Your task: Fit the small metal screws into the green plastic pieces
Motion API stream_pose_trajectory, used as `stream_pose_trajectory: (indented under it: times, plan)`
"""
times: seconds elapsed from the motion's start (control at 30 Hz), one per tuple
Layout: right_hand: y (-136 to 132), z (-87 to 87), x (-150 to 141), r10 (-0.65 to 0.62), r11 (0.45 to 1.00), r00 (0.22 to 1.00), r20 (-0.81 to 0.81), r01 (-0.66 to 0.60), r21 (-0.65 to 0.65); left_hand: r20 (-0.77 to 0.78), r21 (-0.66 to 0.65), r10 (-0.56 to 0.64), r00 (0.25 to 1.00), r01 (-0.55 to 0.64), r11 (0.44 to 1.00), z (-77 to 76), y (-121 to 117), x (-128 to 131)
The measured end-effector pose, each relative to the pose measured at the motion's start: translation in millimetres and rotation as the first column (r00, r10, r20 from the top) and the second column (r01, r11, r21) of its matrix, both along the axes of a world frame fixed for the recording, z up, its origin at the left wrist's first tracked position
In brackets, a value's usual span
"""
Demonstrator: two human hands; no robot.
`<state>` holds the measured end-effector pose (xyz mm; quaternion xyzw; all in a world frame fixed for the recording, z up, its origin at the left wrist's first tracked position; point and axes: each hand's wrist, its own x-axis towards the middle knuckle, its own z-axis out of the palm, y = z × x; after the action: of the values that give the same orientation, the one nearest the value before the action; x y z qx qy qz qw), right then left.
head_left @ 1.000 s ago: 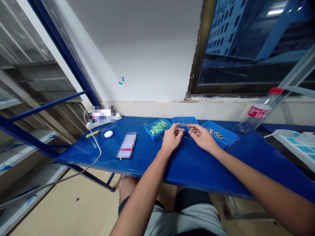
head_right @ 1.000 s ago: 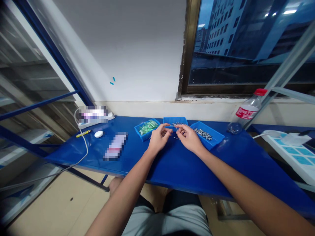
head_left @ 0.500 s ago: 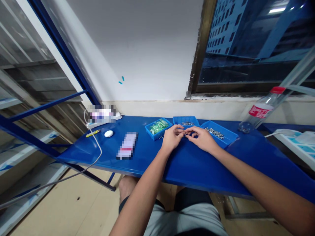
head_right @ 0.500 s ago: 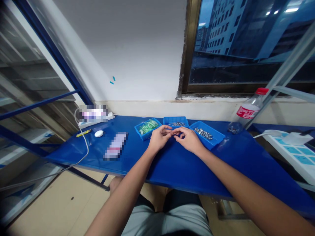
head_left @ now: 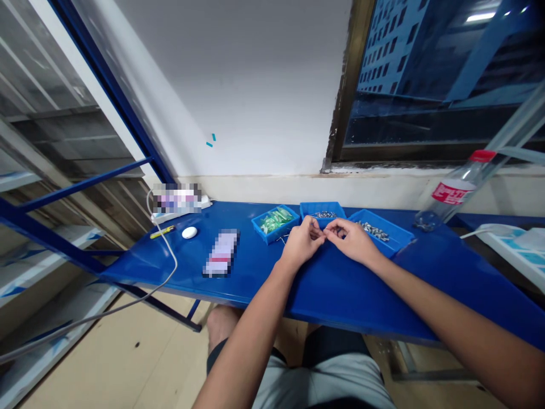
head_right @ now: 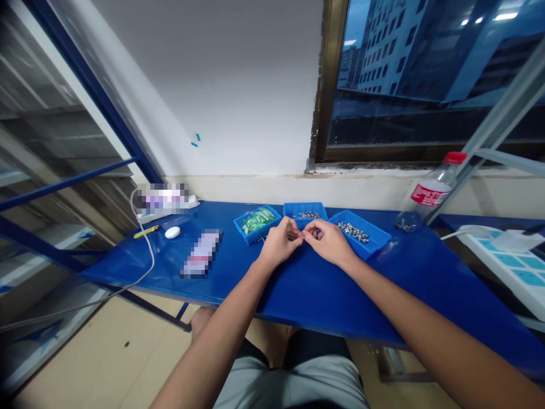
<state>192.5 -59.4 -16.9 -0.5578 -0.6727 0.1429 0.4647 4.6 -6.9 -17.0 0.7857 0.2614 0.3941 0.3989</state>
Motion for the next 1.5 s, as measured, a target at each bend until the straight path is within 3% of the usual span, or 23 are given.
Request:
stream_pose_trajectory:
  times: [0.13,0.27,0.4,0.5,0.63,0.73,0.83,1.07,1.5]
  plan:
    - [0,0.8,1,0.004,1.000,0.991,-0.134,-0.007,-0.021,0.130,-0.026,0.060,0.990,-0.057,0.998,5.0,-1,3]
    - [-1,1.9,2,0.077,0.996,0.996,-0.052,-0.078,-0.030,0.272,-0.138,0.085,0.959,-0.049,0.989,5.3,3,3]
    - [0,-3.5,1,0.110,0.991,0.994,-0.016,-0.111,-0.072,0.292,-0.193,0.065,0.954,-0.008,0.981,5.1,5,4]
    - [3,-8.0,2,0.092,0.988,0.980,-0.178,-0.112,-0.104,0.223,-0.141,0.086,0.971,-0.055,0.988,7.5,3,2]
    - [5,-7.1,3,-0.007,0.989,0.918,-0.397,-0.051,-0.136,0.014,0.095,0.146,0.989,-0.147,0.985,9.2,0,-2]
    - [5,-4.5,5,-0.061,0.989,0.879,-0.472,-0.011,-0.149,-0.181,0.319,0.194,0.964,-0.129,0.939,7.6,1,-4]
    - [5,-2.1,4,-0.076,0.992,0.834,-0.546,0.010,-0.123,-0.309,0.447,0.231,0.922,-0.074,0.892,5.8,3,-6]
    - [4,10.8,-4,-0.055,0.998,0.806,-0.589,0.020,-0.066,-0.444,0.461,0.278,0.852,-0.048,0.886,5.3,4,-10]
    - [8,8.6,-1,-0.014,0.998,0.829,-0.559,-0.023,-0.058,-0.436,0.441,0.251,0.864,-0.038,0.897,4.5,5,-8]
